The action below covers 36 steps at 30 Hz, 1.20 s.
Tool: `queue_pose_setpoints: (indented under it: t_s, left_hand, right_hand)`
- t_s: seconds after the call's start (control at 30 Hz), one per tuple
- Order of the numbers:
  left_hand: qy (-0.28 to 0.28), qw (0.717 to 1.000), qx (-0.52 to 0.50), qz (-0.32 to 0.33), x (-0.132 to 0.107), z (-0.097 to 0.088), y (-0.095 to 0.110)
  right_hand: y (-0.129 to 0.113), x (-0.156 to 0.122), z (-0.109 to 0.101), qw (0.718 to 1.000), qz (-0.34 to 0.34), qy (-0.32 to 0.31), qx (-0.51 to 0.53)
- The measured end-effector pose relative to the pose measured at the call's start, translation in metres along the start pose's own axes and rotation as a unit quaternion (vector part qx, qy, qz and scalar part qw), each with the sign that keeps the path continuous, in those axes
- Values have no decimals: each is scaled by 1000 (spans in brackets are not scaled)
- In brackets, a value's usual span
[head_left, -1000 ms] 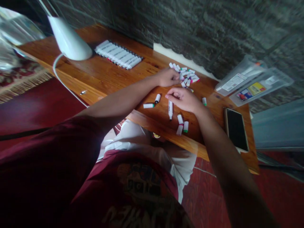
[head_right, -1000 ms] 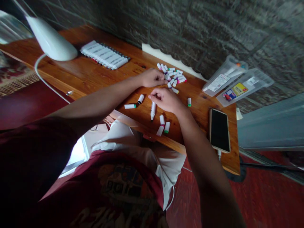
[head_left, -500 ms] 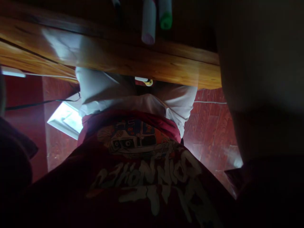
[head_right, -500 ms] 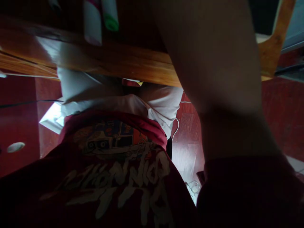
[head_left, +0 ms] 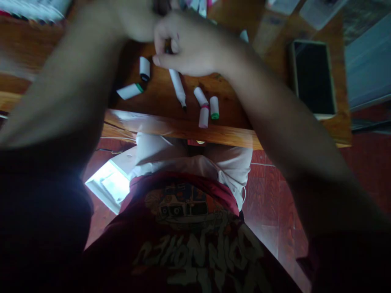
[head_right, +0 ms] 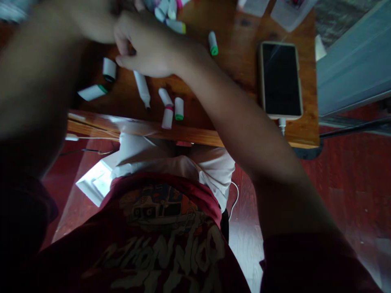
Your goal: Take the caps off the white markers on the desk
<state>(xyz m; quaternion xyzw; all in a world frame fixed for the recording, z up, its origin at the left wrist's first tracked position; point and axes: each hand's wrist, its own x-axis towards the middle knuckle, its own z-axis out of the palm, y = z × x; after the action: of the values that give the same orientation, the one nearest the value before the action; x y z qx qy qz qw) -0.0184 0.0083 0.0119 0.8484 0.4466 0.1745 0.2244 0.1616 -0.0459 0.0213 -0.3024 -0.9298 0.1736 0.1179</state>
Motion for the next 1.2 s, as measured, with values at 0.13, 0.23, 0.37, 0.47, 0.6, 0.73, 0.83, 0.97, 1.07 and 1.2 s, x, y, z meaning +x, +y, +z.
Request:
queue_pose_setpoints:
  t_s: [0.13, 0.23, 0.37, 0.47, 0.6, 0.73, 0.83, 0.97, 1.07, 1.2]
  left_hand:
    - [39, 997, 62, -5, -1, 8, 8]
    - [38, 998, 43, 12, 1, 11, 4]
    - [43, 999, 29, 16, 4, 11, -4]
    - [47, 999, 16, 19, 5, 12, -7]
    - [51, 998, 25, 15, 5, 13, -6]
    - [49, 998, 27, 19, 4, 11, -6]
    - [51, 998, 34, 16, 5, 11, -6]
    - [46, 999, 25, -2, 5, 12, -4]
    - [44, 998, 37, -15, 2, 11, -1]
    - [27, 997, 68, -12, -2, 7, 5]
  right_hand:
    - [0, 0, 1, 999, 29, 1, 38]
    - [-1, 0, 1, 998, 33, 5, 51]
    - [-1, 1, 3, 998, 43, 13, 50]
    - [-1, 2, 3, 998, 45, 7, 49]
    - [1, 2, 5, 998, 35, 18, 45]
    - [3, 3, 6, 998, 28, 23, 42]
    - [2, 3, 5, 999, 35, 12, 25]
    - [-1, 1, 3, 999, 40, 7, 26]
    - [-3, -1, 1, 999, 36, 8, 38]
    - [-6, -2, 0, 998, 43, 3, 38]
